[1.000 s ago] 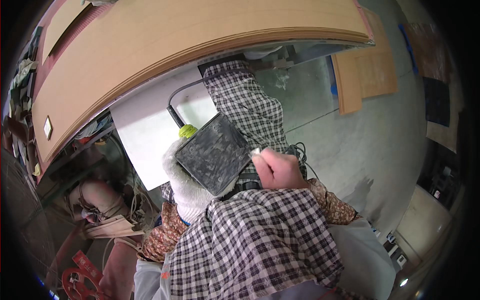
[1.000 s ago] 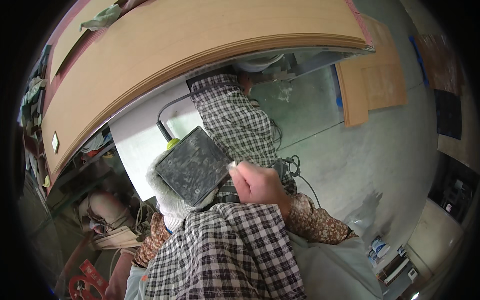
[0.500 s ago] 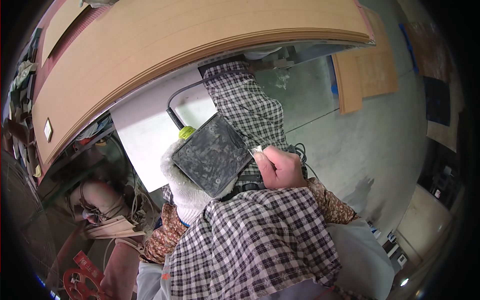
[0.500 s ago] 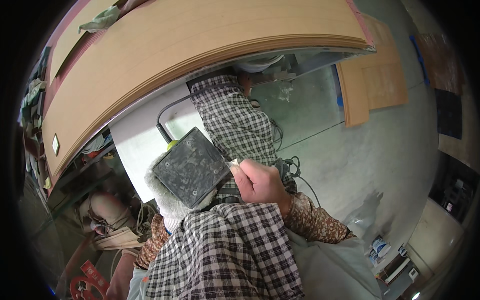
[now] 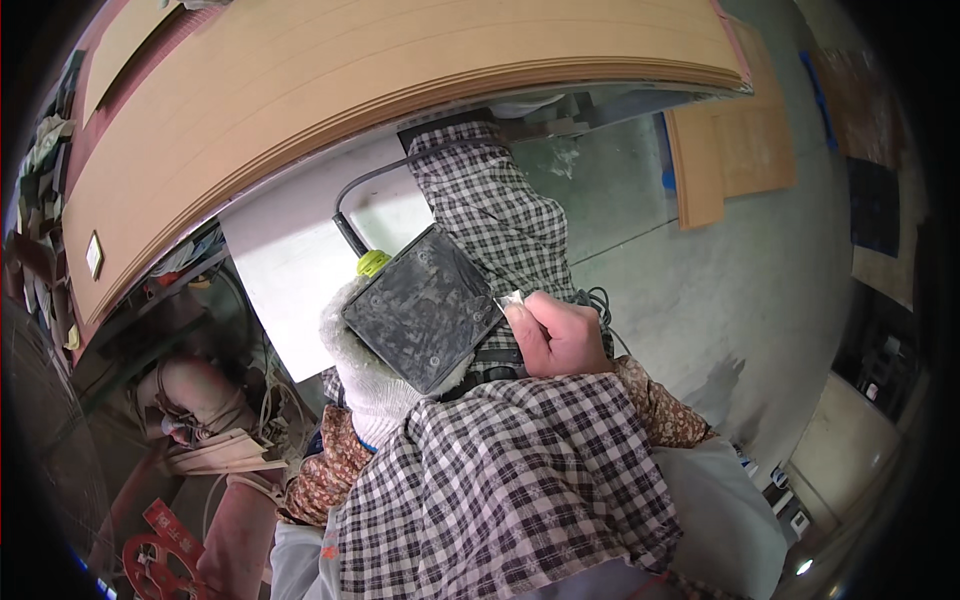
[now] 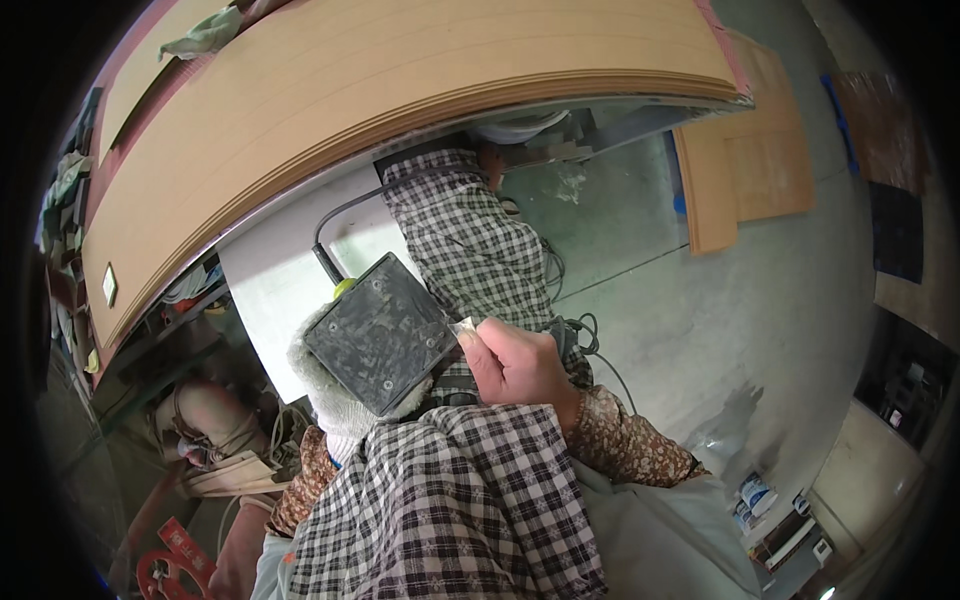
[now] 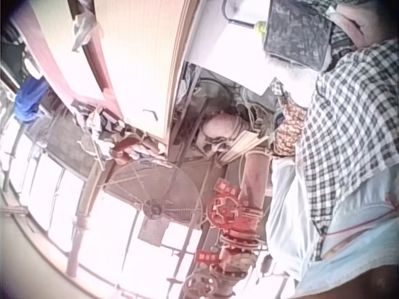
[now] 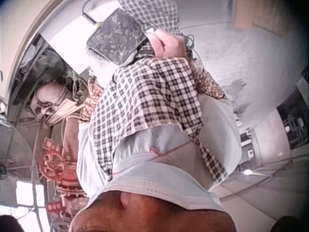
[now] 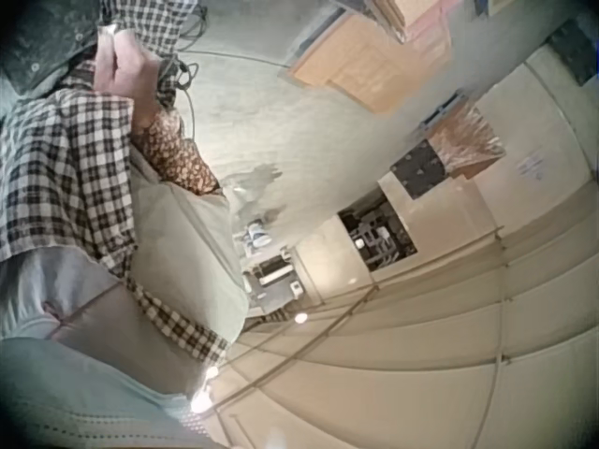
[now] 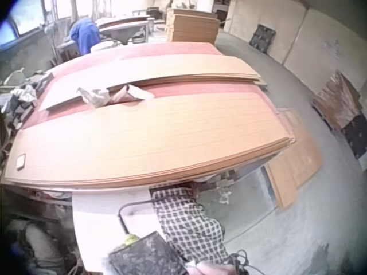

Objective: The recorder is using a small hand tool to scrape and clean accumulated debris from the base plate of a power sander.

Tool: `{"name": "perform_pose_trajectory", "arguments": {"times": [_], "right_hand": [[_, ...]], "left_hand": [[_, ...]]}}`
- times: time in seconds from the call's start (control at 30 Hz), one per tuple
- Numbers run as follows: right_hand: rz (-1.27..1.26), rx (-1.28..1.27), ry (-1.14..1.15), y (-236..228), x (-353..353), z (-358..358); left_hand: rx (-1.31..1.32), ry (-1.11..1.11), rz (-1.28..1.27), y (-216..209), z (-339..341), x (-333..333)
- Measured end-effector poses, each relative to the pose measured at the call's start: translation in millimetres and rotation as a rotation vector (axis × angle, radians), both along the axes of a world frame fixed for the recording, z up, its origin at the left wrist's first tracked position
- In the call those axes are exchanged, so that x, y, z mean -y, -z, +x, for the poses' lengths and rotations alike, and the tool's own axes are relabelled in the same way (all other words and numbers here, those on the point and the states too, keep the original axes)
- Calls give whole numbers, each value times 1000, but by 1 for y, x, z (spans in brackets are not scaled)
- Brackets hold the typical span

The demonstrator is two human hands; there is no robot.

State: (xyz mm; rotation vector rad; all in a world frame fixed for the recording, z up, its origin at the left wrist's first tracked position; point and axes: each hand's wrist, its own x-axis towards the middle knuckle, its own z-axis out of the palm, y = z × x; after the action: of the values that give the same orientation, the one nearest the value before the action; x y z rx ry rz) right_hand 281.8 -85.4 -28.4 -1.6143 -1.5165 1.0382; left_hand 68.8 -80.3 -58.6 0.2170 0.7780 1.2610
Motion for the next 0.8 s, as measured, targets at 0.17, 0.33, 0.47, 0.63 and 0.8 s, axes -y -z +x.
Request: {"name": "perform_pose_trajectory", "arguments": {"times": [0.17, 0.33, 0.47, 0.63, 0.8], "right_hand": [[104, 90, -71, 3, 1, 2], [66, -22, -157, -2, 7, 2], [62, -10, -54, -2, -14, 7], [132, 40, -317, 5, -30, 31], [176, 96, -467, 4, -49, 38]], "left_hand": [[561, -82, -294, -8, -2, -10], [-133, -62, -271, 0, 2, -3], [-397, 54, -28, 18, -12, 3], [-649, 237, 279, -7, -8, -3], [5, 153, 19, 0, -11, -9]]}}
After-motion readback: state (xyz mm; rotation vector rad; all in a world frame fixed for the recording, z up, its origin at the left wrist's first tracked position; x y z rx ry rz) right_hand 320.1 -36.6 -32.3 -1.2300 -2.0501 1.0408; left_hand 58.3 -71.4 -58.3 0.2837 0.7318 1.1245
